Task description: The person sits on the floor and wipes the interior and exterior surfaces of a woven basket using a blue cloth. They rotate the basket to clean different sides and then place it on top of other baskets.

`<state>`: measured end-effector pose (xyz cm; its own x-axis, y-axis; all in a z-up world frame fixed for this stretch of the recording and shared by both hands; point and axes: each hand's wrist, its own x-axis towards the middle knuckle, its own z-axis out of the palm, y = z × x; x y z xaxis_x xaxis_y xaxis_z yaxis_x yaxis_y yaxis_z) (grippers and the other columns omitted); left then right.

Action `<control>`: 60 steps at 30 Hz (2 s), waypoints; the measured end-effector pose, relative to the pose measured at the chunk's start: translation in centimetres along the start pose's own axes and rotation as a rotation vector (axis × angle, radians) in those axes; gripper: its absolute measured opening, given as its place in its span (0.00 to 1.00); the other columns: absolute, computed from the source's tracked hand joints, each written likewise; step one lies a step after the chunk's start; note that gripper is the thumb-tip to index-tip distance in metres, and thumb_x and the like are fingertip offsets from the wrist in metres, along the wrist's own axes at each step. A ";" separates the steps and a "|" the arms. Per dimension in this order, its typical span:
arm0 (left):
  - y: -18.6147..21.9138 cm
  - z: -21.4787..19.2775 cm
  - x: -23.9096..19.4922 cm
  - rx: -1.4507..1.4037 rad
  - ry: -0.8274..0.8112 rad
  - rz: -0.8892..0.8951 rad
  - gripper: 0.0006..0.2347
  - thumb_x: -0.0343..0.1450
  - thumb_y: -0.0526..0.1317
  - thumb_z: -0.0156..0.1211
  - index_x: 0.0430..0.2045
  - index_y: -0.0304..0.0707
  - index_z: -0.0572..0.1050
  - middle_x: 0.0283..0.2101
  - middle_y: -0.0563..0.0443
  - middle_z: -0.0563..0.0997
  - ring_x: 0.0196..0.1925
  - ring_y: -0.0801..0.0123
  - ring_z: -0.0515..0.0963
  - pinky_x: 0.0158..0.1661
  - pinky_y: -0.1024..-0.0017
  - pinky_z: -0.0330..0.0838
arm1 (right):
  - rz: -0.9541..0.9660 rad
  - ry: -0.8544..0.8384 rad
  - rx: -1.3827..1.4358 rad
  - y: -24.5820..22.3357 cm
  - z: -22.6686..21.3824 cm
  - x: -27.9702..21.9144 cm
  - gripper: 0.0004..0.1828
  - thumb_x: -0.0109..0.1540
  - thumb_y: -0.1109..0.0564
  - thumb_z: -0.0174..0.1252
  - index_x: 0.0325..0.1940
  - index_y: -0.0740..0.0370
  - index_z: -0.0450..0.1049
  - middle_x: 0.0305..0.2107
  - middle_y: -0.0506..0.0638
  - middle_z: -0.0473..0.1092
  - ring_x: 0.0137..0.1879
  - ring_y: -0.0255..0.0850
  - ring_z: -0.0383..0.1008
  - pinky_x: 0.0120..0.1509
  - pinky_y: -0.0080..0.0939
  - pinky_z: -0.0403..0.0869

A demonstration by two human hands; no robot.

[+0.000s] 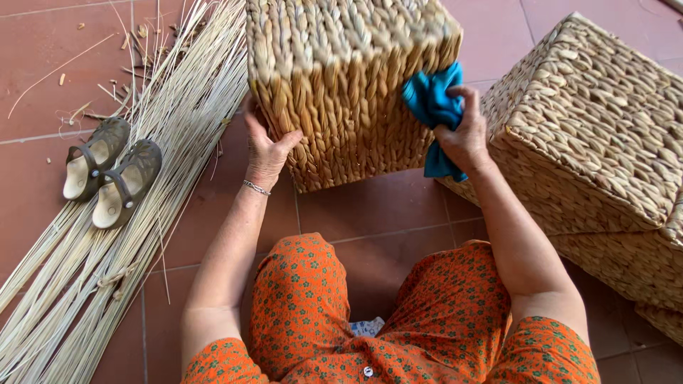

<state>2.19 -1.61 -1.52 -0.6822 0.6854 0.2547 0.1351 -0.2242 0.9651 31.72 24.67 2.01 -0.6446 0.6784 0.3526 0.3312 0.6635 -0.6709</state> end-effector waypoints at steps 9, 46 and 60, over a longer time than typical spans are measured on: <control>-1.7 0.6 -2.6 0.333 0.003 0.104 0.49 0.72 0.63 0.63 0.80 0.43 0.36 0.81 0.30 0.45 0.83 0.45 0.52 0.80 0.57 0.54 | 0.193 -0.378 -0.060 -1.4 -7.4 -2.8 0.34 0.52 0.61 0.66 0.63 0.55 0.71 0.39 0.62 0.77 0.46 0.58 0.79 0.51 0.53 0.76; -0.4 2.2 -7.0 0.619 -0.088 0.204 0.50 0.70 0.52 0.71 0.77 0.40 0.34 0.80 0.25 0.39 0.83 0.39 0.44 0.79 0.52 0.48 | -0.227 -0.290 -0.565 -11.7 1.2 -3.0 0.27 0.55 0.68 0.55 0.58 0.56 0.76 0.47 0.58 0.72 0.52 0.57 0.70 0.48 0.58 0.74; -2.0 3.0 -7.6 0.594 -0.143 0.229 0.53 0.68 0.60 0.65 0.75 0.29 0.33 0.79 0.25 0.38 0.82 0.40 0.40 0.78 0.57 0.42 | -0.384 -0.536 -0.781 -13.9 17.5 14.6 0.13 0.66 0.70 0.49 0.50 0.59 0.72 0.54 0.56 0.69 0.59 0.53 0.69 0.55 0.53 0.73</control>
<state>9.25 -4.33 -5.17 -0.4920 0.7602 0.4242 0.6679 0.0170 0.7441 5.63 19.77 5.04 -0.9619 0.2733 -0.0123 0.2705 0.9568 0.1066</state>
